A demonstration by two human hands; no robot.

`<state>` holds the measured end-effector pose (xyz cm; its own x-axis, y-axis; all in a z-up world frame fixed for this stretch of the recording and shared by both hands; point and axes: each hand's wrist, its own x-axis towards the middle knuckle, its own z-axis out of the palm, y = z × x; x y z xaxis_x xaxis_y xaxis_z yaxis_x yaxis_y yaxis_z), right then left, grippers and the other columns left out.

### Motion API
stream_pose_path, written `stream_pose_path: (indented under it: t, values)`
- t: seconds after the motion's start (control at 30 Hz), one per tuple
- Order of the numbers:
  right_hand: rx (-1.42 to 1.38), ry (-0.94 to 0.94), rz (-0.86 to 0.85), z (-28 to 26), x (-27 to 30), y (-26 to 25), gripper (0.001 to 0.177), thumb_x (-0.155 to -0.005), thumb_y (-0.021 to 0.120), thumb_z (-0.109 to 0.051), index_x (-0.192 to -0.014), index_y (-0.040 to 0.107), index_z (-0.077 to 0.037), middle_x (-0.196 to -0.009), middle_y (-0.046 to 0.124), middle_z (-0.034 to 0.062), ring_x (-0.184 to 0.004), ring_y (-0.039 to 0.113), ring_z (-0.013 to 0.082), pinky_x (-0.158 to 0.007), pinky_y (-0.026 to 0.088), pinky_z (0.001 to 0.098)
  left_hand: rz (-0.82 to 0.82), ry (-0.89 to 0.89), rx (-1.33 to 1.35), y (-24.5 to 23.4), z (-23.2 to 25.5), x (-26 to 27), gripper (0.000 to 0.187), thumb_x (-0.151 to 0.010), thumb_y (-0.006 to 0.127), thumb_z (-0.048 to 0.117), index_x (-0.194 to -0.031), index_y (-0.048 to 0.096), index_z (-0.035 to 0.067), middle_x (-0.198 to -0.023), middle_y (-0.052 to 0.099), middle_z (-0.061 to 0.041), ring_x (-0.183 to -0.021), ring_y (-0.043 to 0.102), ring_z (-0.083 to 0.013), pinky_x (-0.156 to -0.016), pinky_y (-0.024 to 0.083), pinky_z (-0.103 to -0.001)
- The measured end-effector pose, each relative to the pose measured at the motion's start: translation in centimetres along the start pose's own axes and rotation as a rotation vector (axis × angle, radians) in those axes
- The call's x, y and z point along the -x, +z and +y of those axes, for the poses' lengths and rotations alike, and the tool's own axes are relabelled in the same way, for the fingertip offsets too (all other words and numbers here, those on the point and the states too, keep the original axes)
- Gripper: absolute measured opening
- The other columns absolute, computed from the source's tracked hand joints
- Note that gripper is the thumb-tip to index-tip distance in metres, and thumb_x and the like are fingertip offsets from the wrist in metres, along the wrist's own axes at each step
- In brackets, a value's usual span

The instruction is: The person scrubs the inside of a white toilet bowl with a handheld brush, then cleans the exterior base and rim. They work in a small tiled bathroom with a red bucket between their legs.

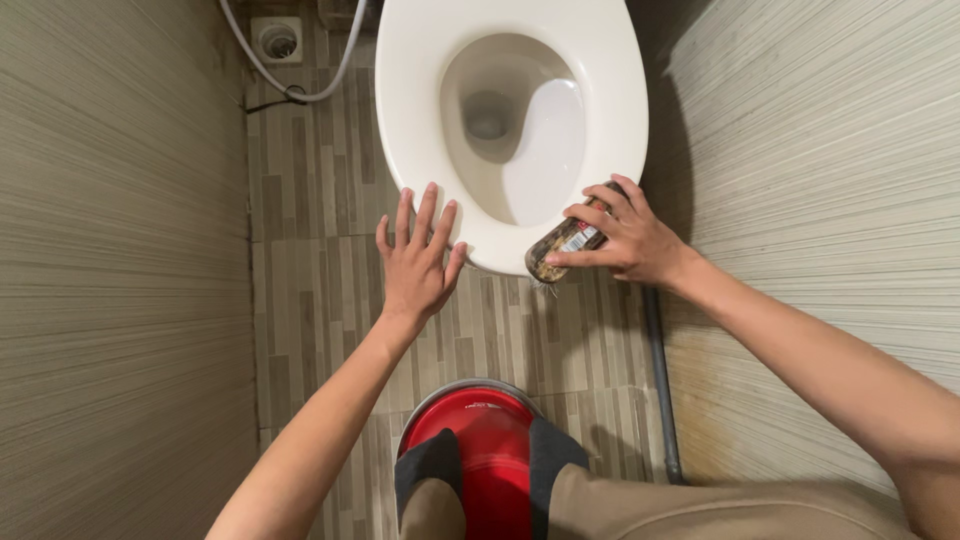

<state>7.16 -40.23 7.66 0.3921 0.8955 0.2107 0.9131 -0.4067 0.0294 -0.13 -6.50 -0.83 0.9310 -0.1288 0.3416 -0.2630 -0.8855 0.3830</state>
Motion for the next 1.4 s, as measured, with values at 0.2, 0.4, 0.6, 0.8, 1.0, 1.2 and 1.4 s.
stream_pose_path:
  t: [0.2,0.4,0.6,0.8,1.0,1.2,1.4]
  values:
    - [0.183,0.126,0.000,4.2,-1.0,-0.7,0.080,-0.087,0.083,-0.020,-0.146,0.047,-0.059,-0.141,0.053,0.0095,-0.132,0.047,0.0370,-0.117,0.033,0.0613,-0.005,0.007,-0.033,-0.2,0.1,0.0,0.055,-0.106,0.049,0.045,-0.154,0.051,0.019,-0.169,0.031,-0.008,-0.157,0.021,-0.0335,-0.121,0.016,-0.060]
    - [-0.006,0.062,-0.015,0.8,-2.7,-0.1,0.086,-0.074,0.086,-0.025,-0.142,0.048,-0.060,-0.144,0.052,0.0090,-0.129,0.049,0.0383,-0.111,0.036,0.0608,-0.020,0.005,0.002,-0.4,0.1,-0.1,0.055,-0.106,0.049,0.043,-0.154,0.049,0.018,-0.169,0.029,-0.009,-0.157,0.020,-0.0351,-0.121,0.017,-0.061]
    - [-0.024,-0.012,-0.146,-2.8,-4.5,0.3,0.098,-0.059,0.089,-0.021,-0.138,0.049,-0.063,-0.143,0.051,0.0029,-0.133,0.048,0.0324,-0.116,0.037,0.0613,-0.064,-0.015,0.088,-0.5,-0.1,-0.1,0.062,-0.105,0.047,0.037,-0.158,0.038,0.007,-0.171,0.026,-0.011,-0.158,0.017,-0.0375,-0.122,0.016,-0.063]
    - [0.045,0.128,-0.019,1.2,-4.9,0.0,0.082,-0.073,0.090,-0.034,-0.142,0.052,-0.054,-0.136,0.051,0.0089,-0.127,0.047,0.0376,-0.109,0.036,0.0634,-0.081,0.016,0.100,-1.3,-0.6,-0.1,0.059,-0.106,0.046,0.032,-0.158,0.036,0.007,-0.169,0.029,-0.009,-0.157,0.021,-0.0346,-0.124,0.017,-0.059]
    - [-0.181,0.029,0.031,-2.8,-7.1,2.0,0.076,-0.076,0.085,-0.030,-0.141,0.054,-0.054,-0.140,0.054,0.0097,-0.126,0.049,0.0377,-0.105,0.038,0.0560,0.088,0.045,0.470,-1.4,-1.7,0.5,0.063,-0.101,0.055,0.006,-0.158,0.029,0.002,-0.167,0.030,-0.021,-0.156,0.031,-0.0399,-0.127,0.032,-0.050]
    - [-0.336,0.001,0.068,-3.7,-9.8,2.8,0.074,-0.084,0.078,-0.017,-0.143,0.051,-0.052,-0.141,0.053,0.0100,-0.128,0.050,0.0370,-0.109,0.038,0.0587,0.009,0.060,0.476,-2.0,-3.5,2.4,0.067,-0.096,0.052,-0.004,-0.158,0.026,0.003,-0.167,0.028,-0.025,-0.151,0.040,-0.0406,-0.118,0.038,-0.049]
    - [-0.652,0.479,-0.111,-1.3,-11.2,2.5,0.091,-0.084,0.050,0.012,-0.154,0.044,-0.047,-0.141,0.054,0.0102,-0.124,0.055,0.0301,-0.111,0.049,0.0466,0.150,-0.145,0.581,-2.1,-3.8,1.9,0.057,-0.108,0.046,0.002,-0.161,0.025,0.002,-0.167,0.027,-0.026,-0.150,0.042,-0.0433,-0.122,0.042,-0.049]
